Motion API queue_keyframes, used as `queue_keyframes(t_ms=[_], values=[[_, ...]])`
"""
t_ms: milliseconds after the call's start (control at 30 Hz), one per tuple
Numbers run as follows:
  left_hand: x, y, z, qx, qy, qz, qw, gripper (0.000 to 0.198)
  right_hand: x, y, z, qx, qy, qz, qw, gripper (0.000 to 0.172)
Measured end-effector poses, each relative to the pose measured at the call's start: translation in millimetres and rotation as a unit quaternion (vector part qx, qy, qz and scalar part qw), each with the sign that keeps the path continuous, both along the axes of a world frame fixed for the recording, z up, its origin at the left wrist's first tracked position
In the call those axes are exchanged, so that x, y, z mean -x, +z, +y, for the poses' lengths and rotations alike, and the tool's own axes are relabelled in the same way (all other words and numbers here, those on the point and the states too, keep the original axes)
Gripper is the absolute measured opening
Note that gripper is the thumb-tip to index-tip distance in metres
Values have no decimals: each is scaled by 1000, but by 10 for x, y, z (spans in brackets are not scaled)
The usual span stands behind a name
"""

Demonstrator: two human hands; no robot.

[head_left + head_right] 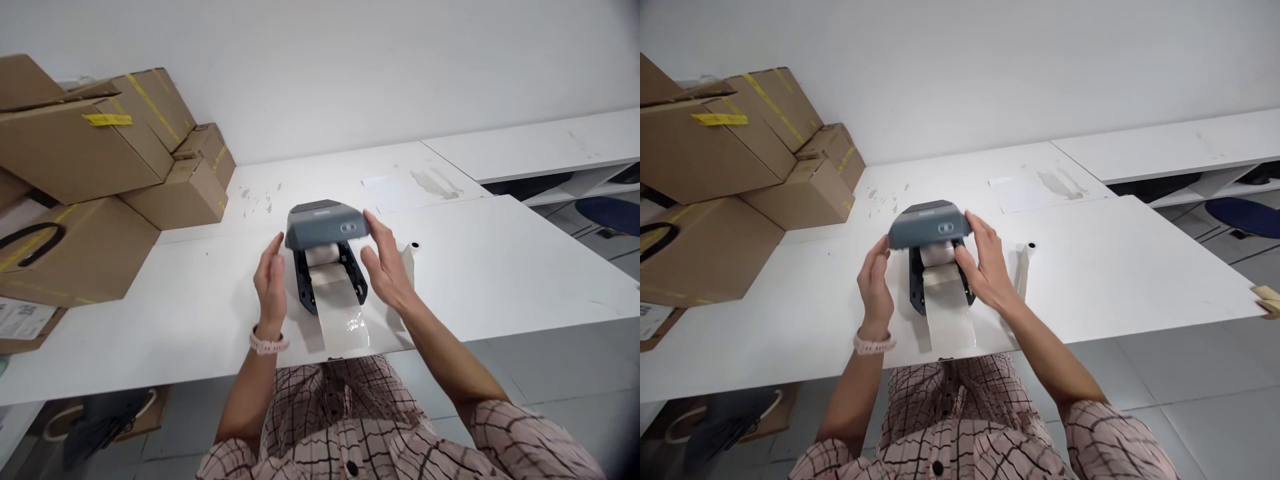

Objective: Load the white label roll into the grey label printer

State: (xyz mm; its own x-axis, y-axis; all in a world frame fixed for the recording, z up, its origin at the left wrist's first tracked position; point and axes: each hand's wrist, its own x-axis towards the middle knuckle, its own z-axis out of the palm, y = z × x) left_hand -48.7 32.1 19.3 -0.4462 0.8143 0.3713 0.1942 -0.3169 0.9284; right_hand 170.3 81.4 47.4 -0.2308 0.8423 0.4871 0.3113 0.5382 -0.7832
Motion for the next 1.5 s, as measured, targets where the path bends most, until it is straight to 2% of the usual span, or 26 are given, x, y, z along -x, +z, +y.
queue_keyframes(t_ms=[67, 167, 233, 300, 367, 500, 600, 700, 767, 833, 933, 1033, 1133, 1233, 1300, 1400, 1500], values=[[113, -18, 264, 41, 46, -10, 998, 50, 119, 213, 288, -32, -2, -29, 999, 74], [201, -174, 492, 167, 50, -23, 984, 60, 294, 441, 719, -68, -9, -52, 996, 83], [215, -285, 516, 225, -1, -62, 973, 64, 381, 523, 980, -76, -10, -59, 995, 86], [212, -349, 477, 248, -58, -95, 962, 67, 450, 558, 1222, -68, -10, -61, 996, 89], [203, -361, 422, 253, -88, -99, 958, 71, 509, 562, 1451, -53, -10, -60, 997, 92], [184, -316, 364, 253, -105, -64, 960, 79, 590, 571, 1791, -21, -5, -69, 997, 92], [172, -300, 364, 252, -104, -53, 961, 79, 579, 627, 1737, -72, -13, -84, 994, 90], [157, -310, 373, 249, -94, -46, 963, 76, 519, 651, 1375, -185, -23, -97, 978, 80], [146, -322, 377, 247, -83, -42, 965, 75, 474, 584, 1107, -203, 34, -133, 970, 66], [136, -334, 378, 241, -77, -39, 967, 73, 444, 442, 946, -163, 136, -201, 956, 57], [130, -350, 380, 237, -75, -32, 968, 72, 466, 166, 961, -72, 241, -307, 918, 68], [138, -365, 396, 236, -70, -25, 969, 73, 582, -39, 1119, -2, 261, -395, 881, 90], [158, -391, 429, 220, -77, -18, 972, 72, 721, -108, 1215, 31, 255, -447, 857, 105], [178, -426, 461, 212, -83, -17, 974, 72, 741, -42, 1210, 35, 273, -424, 863, 112], [186, -439, 470, 208, -83, -15, 974, 74, 627, 91, 1177, 46, 317, -368, 873, 112], [188, -426, 462, 211, -81, -6, 974, 73, 255, 404, 1122, 46, 385, -278, 879, 104], [180, -386, 438, 218, -80, -6, 973, 72, -237, 680, 1130, 35, 377, -237, 895, 89]])
